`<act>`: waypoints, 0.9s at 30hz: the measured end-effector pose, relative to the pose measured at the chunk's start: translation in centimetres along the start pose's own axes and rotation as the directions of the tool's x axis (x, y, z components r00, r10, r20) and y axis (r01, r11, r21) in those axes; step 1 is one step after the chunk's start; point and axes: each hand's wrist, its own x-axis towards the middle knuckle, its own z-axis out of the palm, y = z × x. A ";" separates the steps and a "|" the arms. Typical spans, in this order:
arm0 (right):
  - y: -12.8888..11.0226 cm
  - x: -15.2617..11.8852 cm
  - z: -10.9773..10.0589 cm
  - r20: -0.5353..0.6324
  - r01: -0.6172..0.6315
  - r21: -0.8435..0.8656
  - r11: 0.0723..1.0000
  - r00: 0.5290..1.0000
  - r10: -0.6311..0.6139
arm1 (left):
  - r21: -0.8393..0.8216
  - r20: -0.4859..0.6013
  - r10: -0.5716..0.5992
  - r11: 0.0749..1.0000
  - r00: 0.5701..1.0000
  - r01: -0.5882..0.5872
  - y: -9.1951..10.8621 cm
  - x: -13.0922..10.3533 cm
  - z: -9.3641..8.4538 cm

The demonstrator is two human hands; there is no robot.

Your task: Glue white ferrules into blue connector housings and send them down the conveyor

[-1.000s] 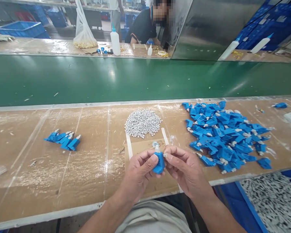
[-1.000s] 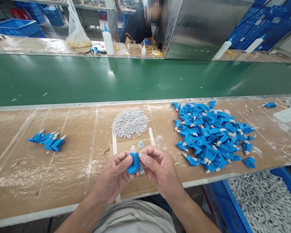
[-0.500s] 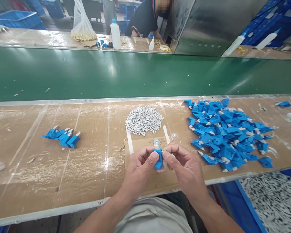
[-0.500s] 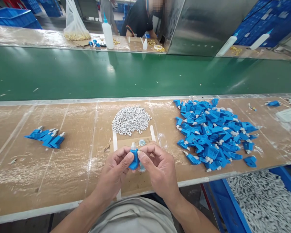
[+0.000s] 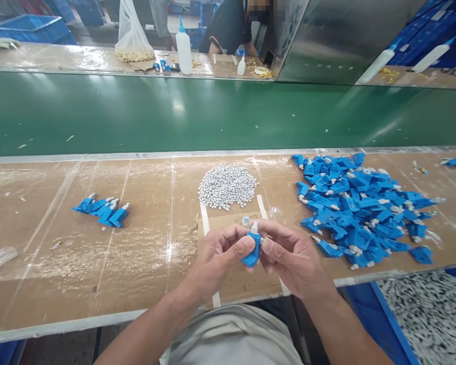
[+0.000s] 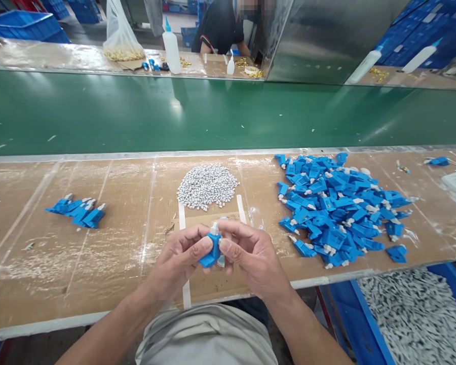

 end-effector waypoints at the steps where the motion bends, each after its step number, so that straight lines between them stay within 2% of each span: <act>1: -0.3 -0.1 -0.1 0.022 -0.018 0.011 1.000 1.000 0.017 | 0.008 0.012 -0.005 1.000 1.000 0.005 0.2 0.0 0.0; 9: -0.5 -0.5 0.6 0.100 -0.052 0.051 0.997 0.994 0.047 | 0.136 0.037 0.005 0.991 0.999 -0.010 2.1 -0.8 1.3; 11: -0.4 -0.6 0.7 0.119 -0.076 0.046 0.996 0.990 0.070 | 0.238 0.006 0.032 0.971 0.999 -0.033 2.5 -1.8 0.1; 12: -0.4 -0.6 0.5 0.116 -0.084 0.033 0.996 0.990 0.080 | 0.347 -0.044 0.072 0.936 0.996 -0.053 2.7 -2.4 -1.1; 13: -0.5 -0.6 0.1 0.098 -0.082 0.004 0.997 0.992 0.081 | 0.503 -0.115 0.146 0.862 0.983 -0.069 3.1 -3.1 -2.7; 14: -0.6 -0.5 -0.5 0.066 -0.068 -0.046 0.997 0.995 0.071 | 0.678 -0.194 0.255 0.732 0.947 -0.059 3.5 -3.8 -4.7; 15: -0.8 -0.2 -1.3 0.021 -0.052 -0.116 0.992 0.998 0.055 | 0.848 -0.252 0.390 0.529 0.886 0.008 4.1 -4.5 -7.0; 16: -0.9 0.1 -2.3 -0.037 -0.036 -0.201 0.979 0.999 0.029 | 0.950 -0.262 0.519 0.289 0.814 0.121 4.8 -5.2 -9.3; 17: -1.1 0.4 -3.3 -0.097 -0.027 -0.286 0.958 0.995 -0.001 | 0.963 -0.252 0.591 0.077 0.767 0.257 5.5 -5.8 -11.4; 18: -1.2 0.8 -4.3 -0.145 -0.029 -0.361 0.932 0.989 -0.025 | 0.933 -0.246 0.601 -0.064 0.760 0.353 6.2 -6.2 -13.1; 20: -1.4 1.3 -5.9 -0.203 -0.054 -0.464 0.884 0.978 -0.047 | 0.879 -0.250 0.627 -0.172 0.738 0.444 7.2 -6.5 -15.0; 22: -1.4 1.5 -7.0 -0.227 -0.060 -0.587 0.807 0.969 -0.093 | 0.866 -0.228 0.690 -0.178 0.687 0.467 7.4 -6.0 -14.5; 24: -1.3 1.6 -7.5 -0.199 -0.011 -0.770 0.638 0.954 -0.223 | 0.903 -0.164 0.735 -0.157 0.658 0.400 6.8 -4.8 -12.2; 25: -1.2 1.6 -7.6 -0.147 0.028 -0.852 0.524 0.946 -0.289 | 0.939 -0.122 0.723 -0.139 0.680 0.316 6.2 -4.0 -10.8; 27: -1.0 1.9 -7.6 -0.004 0.110 -0.940 0.324 0.943 -0.332 | 0.989 -0.023 0.614 -0.100 0.789 0.106 4.7 -2.4 -8.1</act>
